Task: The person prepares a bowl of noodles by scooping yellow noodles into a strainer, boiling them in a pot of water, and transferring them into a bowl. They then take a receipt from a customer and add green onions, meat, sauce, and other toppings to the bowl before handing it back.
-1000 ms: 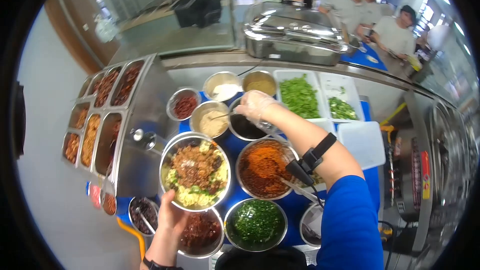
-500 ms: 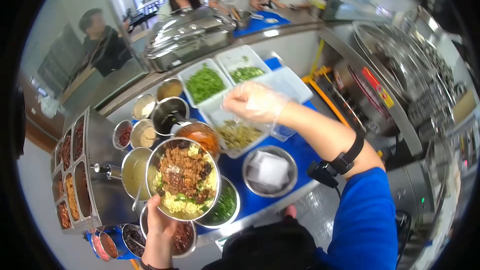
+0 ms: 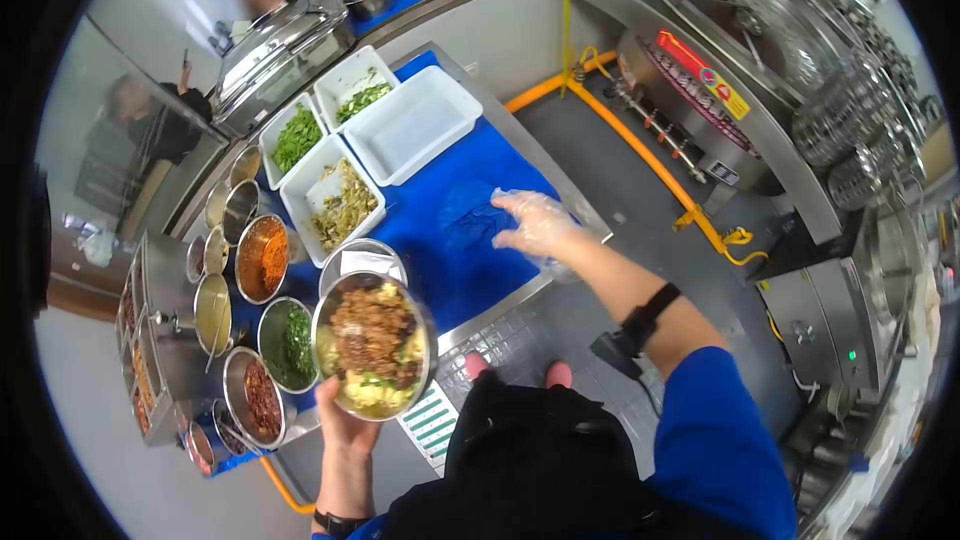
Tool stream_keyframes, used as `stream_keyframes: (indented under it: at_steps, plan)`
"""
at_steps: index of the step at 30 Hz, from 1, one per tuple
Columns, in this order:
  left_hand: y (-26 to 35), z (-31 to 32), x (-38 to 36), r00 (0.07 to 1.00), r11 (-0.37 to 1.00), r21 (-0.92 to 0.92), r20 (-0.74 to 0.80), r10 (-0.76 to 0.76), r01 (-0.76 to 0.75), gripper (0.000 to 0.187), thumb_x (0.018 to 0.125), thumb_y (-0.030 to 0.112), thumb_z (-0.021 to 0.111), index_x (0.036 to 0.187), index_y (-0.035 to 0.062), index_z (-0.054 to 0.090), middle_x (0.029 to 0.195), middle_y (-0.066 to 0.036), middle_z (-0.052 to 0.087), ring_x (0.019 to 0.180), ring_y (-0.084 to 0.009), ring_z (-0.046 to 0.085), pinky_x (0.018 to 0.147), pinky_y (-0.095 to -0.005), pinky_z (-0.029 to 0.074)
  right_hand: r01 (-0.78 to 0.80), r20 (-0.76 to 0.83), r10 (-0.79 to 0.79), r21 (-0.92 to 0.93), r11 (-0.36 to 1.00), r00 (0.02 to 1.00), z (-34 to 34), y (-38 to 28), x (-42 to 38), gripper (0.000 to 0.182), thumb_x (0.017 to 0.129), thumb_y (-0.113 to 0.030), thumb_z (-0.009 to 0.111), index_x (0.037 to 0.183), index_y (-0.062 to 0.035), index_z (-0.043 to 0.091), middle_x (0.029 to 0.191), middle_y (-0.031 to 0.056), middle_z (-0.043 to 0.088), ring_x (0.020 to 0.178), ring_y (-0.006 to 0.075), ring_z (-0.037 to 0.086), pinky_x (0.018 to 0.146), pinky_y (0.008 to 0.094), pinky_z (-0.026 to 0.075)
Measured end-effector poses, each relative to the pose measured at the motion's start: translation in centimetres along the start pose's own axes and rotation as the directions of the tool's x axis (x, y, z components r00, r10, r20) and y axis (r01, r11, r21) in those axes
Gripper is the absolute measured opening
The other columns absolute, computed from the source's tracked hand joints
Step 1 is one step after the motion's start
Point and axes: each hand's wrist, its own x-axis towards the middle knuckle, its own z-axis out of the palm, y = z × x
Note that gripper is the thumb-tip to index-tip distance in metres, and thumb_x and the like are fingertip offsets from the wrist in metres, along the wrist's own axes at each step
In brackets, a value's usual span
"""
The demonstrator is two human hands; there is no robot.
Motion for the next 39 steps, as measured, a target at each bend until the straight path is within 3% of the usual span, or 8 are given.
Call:
stream_keyframes:
  at_steps: [3,6,10,12,20,34,37,39]
  plan:
    - [-3.1,1.7,1.8,1.0,1.0,-0.019,-0.023,-0.012,0.011,0.082,0.068,0.035,0.071,0.137,0.0044,0.038,0.134,-0.013,0.049,0.122,-0.0306,0.048,0.105,-0.0438,0.038,-0.19,0.121,0.199,-0.08,0.978,0.972,2.8,-1.5,3.9,0.097,0.064,-0.039,0.08,0.145,-0.0243,0.029,0.153,0.0156,0.019,0.136,0.0329,0.031,0.109,0.0414,0.031]
    - [-4.4,3.7,4.2,0.999,0.997,-0.073,-0.044,-0.021,0.018,0.08,0.069,0.03,0.071,0.137,0.0045,0.037,0.134,-0.013,0.048,0.123,-0.0301,0.047,0.105,-0.0435,0.037,-0.157,0.204,0.184,-0.141,0.977,0.962,4.6,-0.9,7.3,0.096,0.062,-0.029,0.08,0.145,-0.0258,0.031,0.15,0.0156,0.026,0.133,0.0359,0.034,0.108,0.0428,0.033]
    - [-5.4,4.5,9.0,0.998,0.995,-0.096,-0.052,0.035,-0.039,0.08,0.069,0.026,0.072,0.137,0.0044,0.035,0.133,-0.012,0.048,0.122,-0.0289,0.047,0.105,-0.0426,0.037,-0.204,0.312,0.195,-0.003,0.979,0.93,5.3,2.8,11.7,0.046,0.07,-0.011,0.066,0.116,-0.0168,0.063,0.132,0.0144,0.051,0.119,0.032,0.05,0.101,0.0381,0.041]
    - [-5.6,5.2,11.0,0.995,0.993,-0.095,-0.065,0.07,-0.076,0.08,0.069,0.023,0.072,0.137,0.0041,0.035,0.133,-0.012,0.048,0.123,-0.0283,0.047,0.105,-0.0423,0.038,0.062,0.08,-0.09,0.307,0.95,0.993,3.4,5.1,12.7,0.027,0.067,-0.011,0.065,0.094,-0.0102,0.07,0.1,0.0135,0.067,0.106,0.0305,0.058,0.094,0.0353,0.045]
    - [-5.9,8.2,16.1,0.987,0.988,-0.069,-0.092,0.134,-0.141,0.063,0.079,0.016,0.061,0.136,0.0079,0.036,0.13,-0.011,0.05,0.118,-0.0256,0.052,0.097,-0.042,0.046,0.393,0.045,-0.451,0.42,0.818,0.891,-9.6,-0.7,13.4,0.021,0.068,-0.006,0.062,0.088,-0.0065,0.067,0.101,0.0116,0.065,0.1,0.0296,0.058,0.09,0.0368,0.046]
    - [-14.4,18.6,19.8,0.861,0.888,-0.171,-0.377,0.342,-0.428,0.072,0.076,0.031,0.061,0.138,0.0079,0.033,0.134,-0.013,0.045,0.123,-0.0308,0.045,0.104,-0.0489,0.037,-0.03,0.434,-0.247,0.539,0.842,0.866,-7.9,9.9,14.1,0.034,0.073,-0.012,0.064,0.106,-0.0034,0.066,0.105,0.013,0.067,0.103,0.0248,0.061,0.094,0.0314,0.045]
    - [-13.9,23.3,20.9,0.814,0.849,-0.144,-0.401,0.419,-0.508,0.07,0.078,0.034,0.061,0.138,0.008,0.034,0.136,-0.012,0.045,0.123,-0.0315,0.046,0.101,-0.0499,0.041,-0.351,0.755,-0.323,0.58,0.735,0.57,-10.1,8.6,14.2,0.039,0.078,-0.013,0.064,0.115,-0.0027,0.062,0.112,0.0138,0.063,0.105,0.0213,0.056,0.089,0.0322,0.044]
    - [-13.3,26.1,22.2,0.816,0.834,-0.181,-0.391,0.426,-0.522,0.062,0.082,0.033,0.059,0.135,0.007,0.038,0.13,-0.012,0.05,0.117,-0.0291,0.053,0.094,-0.0453,0.05,-0.006,0.664,-0.414,0.533,0.846,0.622,-13.4,11.7,13.7,0.048,0.076,-0.02,0.068,0.119,-0.0009,0.058,0.114,0.0163,0.062,0.1,0.025,0.06,0.089,0.0343,0.046]
